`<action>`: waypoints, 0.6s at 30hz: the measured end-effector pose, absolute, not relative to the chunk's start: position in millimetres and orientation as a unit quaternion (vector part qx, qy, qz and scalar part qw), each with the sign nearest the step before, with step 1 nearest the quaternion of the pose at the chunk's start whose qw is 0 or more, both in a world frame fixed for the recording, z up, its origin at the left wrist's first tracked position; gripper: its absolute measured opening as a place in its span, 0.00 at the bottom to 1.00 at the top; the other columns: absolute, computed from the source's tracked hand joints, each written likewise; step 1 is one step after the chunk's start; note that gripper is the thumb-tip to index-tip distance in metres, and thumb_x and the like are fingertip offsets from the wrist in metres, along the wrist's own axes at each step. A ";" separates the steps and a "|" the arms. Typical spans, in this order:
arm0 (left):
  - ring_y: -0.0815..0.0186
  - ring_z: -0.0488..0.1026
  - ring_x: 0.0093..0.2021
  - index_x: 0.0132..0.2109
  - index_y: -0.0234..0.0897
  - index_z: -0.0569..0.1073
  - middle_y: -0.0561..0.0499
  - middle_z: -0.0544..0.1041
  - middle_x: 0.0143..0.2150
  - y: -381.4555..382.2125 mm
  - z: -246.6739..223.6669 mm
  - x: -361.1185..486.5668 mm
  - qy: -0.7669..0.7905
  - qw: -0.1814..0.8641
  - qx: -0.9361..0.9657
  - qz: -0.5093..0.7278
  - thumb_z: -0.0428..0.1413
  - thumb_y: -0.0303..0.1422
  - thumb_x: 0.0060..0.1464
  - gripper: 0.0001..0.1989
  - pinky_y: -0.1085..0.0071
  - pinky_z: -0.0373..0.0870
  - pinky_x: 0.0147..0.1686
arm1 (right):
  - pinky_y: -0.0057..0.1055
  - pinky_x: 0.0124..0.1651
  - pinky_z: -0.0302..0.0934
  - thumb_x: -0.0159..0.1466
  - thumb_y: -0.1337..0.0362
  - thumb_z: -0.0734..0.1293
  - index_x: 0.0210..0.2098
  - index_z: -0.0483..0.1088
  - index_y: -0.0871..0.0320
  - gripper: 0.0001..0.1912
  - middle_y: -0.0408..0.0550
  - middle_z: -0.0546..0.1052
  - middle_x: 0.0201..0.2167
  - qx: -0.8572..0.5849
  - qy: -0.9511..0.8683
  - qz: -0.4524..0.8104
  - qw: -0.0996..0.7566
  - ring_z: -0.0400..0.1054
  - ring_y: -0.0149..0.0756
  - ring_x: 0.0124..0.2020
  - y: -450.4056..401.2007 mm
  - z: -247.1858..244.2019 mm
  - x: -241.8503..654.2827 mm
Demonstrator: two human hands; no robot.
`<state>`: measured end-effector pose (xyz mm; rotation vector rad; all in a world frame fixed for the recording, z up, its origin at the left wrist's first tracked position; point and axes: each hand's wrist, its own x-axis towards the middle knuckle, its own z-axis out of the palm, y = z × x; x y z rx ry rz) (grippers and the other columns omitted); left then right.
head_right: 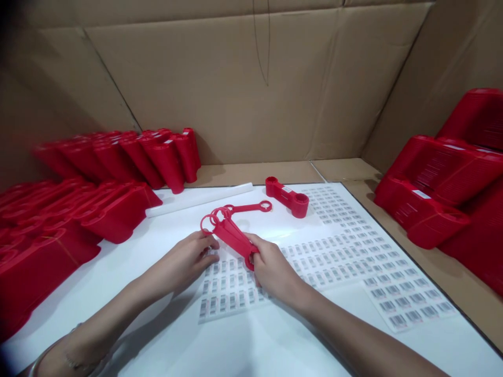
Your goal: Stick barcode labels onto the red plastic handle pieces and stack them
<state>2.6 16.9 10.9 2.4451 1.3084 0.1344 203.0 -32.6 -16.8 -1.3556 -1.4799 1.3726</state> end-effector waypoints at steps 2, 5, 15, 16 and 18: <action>0.59 0.69 0.41 0.36 0.37 0.70 0.47 0.71 0.41 16.2 11.3 3.0 0.472 0.186 0.861 0.045 0.49 0.32 0.55 0.07 0.65 0.65 0.39 | 0.21 0.12 0.53 0.56 0.75 0.52 0.58 0.60 0.53 0.31 0.36 0.61 0.19 -0.528 -0.566 0.530 0.347 0.56 0.24 0.12 -32.9 -16.7 202.9; 0.61 0.69 0.37 0.35 0.38 0.68 0.48 0.72 0.38 15.0 11.5 4.3 0.488 0.193 0.850 0.053 0.49 0.32 0.54 0.05 0.67 0.65 0.36 | 0.20 0.12 0.53 0.56 0.75 0.52 0.57 0.61 0.53 0.30 0.36 0.61 0.19 -0.531 -0.563 0.530 0.345 0.57 0.25 0.12 -33.4 -15.9 202.9; 0.66 0.64 0.29 0.31 0.36 0.71 0.51 0.69 0.29 11.2 30.4 3.7 0.428 0.184 0.883 0.060 0.47 0.33 0.55 0.10 0.72 0.58 0.28 | 0.20 0.11 0.50 0.55 0.75 0.51 0.55 0.64 0.56 0.30 0.36 0.61 0.18 -0.564 -0.544 0.513 0.350 0.57 0.25 0.11 -33.4 -13.0 203.0; 0.68 0.62 0.26 0.31 0.36 0.71 0.54 0.67 0.25 11.2 34.1 2.5 0.427 0.217 0.876 0.054 0.47 0.34 0.55 0.10 0.73 0.56 0.26 | 0.20 0.11 0.50 0.54 0.75 0.51 0.55 0.64 0.56 0.30 0.36 0.61 0.18 -0.565 -0.544 0.512 0.351 0.56 0.25 0.11 -33.3 -13.2 203.2; 0.71 0.57 0.22 0.30 0.36 0.70 0.57 0.61 0.21 10.6 40.5 2.0 0.421 0.296 0.855 0.063 0.49 0.37 0.55 0.11 0.74 0.52 0.23 | 0.20 0.13 0.51 0.54 0.76 0.52 0.55 0.64 0.56 0.31 0.37 0.63 0.19 -0.563 -0.546 0.506 0.358 0.56 0.24 0.12 -33.3 -14.2 203.1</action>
